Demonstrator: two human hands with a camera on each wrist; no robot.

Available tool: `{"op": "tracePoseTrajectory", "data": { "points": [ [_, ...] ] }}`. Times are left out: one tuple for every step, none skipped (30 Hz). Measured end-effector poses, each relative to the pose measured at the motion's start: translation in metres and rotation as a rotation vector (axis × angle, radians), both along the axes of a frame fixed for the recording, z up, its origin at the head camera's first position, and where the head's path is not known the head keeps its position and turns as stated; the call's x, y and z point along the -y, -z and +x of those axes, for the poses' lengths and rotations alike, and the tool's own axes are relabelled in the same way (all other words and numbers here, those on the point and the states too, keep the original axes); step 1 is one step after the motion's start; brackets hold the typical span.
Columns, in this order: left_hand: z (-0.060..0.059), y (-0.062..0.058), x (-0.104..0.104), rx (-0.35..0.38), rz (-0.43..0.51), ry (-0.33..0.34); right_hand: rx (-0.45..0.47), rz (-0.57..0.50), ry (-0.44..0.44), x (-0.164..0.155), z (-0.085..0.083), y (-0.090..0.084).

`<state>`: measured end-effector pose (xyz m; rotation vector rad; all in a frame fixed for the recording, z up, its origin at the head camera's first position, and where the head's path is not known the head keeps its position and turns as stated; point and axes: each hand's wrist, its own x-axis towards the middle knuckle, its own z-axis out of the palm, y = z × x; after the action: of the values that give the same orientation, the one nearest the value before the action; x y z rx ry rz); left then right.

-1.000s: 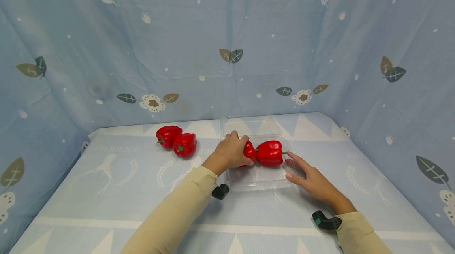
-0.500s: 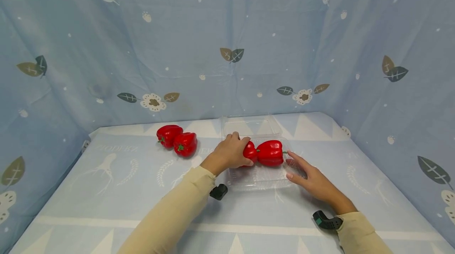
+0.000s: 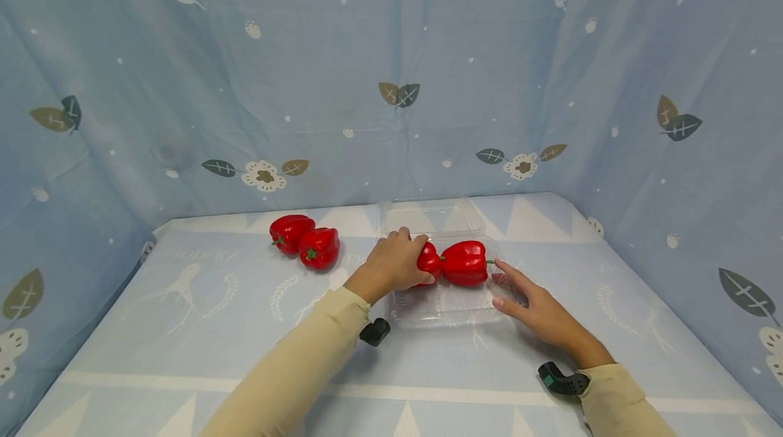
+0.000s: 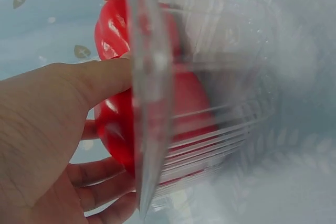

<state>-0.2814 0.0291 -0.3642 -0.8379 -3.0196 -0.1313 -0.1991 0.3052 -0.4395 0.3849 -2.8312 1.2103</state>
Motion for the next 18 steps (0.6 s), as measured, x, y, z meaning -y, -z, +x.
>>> {"op": "tracePoseTrajectory", "data": {
  "points": [
    [-0.0005,0.0003,0.0004,-0.001,0.000,0.004,0.000,0.002,0.001,0.0002,-0.0001,-0.0001],
    [-0.0008,0.0005,0.0009,-0.001,0.003,0.008,0.000,0.003,0.002,0.0003,-0.0001,-0.0001],
    [-0.0011,0.0006,0.0014,-0.003,0.004,0.013,0.000,0.005,0.003,0.0004,-0.0001,-0.0001],
    [-0.0014,0.0009,0.0019,-0.001,0.007,0.016,0.000,0.005,0.003,0.0005,-0.0001,-0.0002],
    [-0.0018,0.0010,0.0025,0.000,0.010,0.019,-0.001,0.005,0.003,0.0006,0.0000,-0.0004],
    [-0.0020,0.0012,0.0030,0.004,0.015,0.020,-0.002,0.006,0.002,0.0007,-0.0001,-0.0004],
    [-0.0022,0.0013,0.0035,0.010,0.022,0.021,-0.003,0.007,0.002,0.0007,-0.0001,-0.0005],
    [-0.0022,0.0015,0.0039,0.013,0.026,0.022,-0.004,0.007,0.002,0.0007,-0.0002,-0.0005],
    [-0.0024,0.0016,0.0043,0.018,0.032,0.022,-0.005,0.009,0.001,0.0007,-0.0004,-0.0005],
    [-0.0024,0.0019,0.0045,0.023,0.037,0.023,-0.006,0.011,0.002,0.0006,-0.0005,-0.0005],
    [-0.0024,0.0019,0.0049,0.025,0.040,0.025,-0.006,0.010,0.001,0.0005,-0.0005,-0.0006],
    [-0.0023,0.0021,0.0051,0.027,0.042,0.027,-0.007,0.010,0.000,0.0005,-0.0006,-0.0006],
    [-0.0021,0.0021,0.0053,0.027,0.043,0.030,-0.008,0.008,-0.001,0.0004,-0.0005,-0.0007],
    [-0.0019,0.0023,0.0055,0.026,0.043,0.033,-0.009,0.005,-0.001,0.0003,-0.0004,-0.0007],
    [-0.0017,0.0024,0.0057,0.026,0.045,0.036,-0.009,0.002,-0.003,0.0002,-0.0002,-0.0008],
    [-0.0016,0.0024,0.0059,0.025,0.045,0.037,-0.010,-0.002,-0.004,0.0002,0.0000,-0.0009],
    [-0.0015,0.0025,0.0061,0.024,0.046,0.038,-0.010,-0.006,-0.006,0.0001,0.0002,-0.0009],
    [-0.0014,0.0026,0.0063,0.024,0.048,0.038,-0.012,-0.006,-0.007,0.0001,0.0003,-0.0009]
  ]
}}
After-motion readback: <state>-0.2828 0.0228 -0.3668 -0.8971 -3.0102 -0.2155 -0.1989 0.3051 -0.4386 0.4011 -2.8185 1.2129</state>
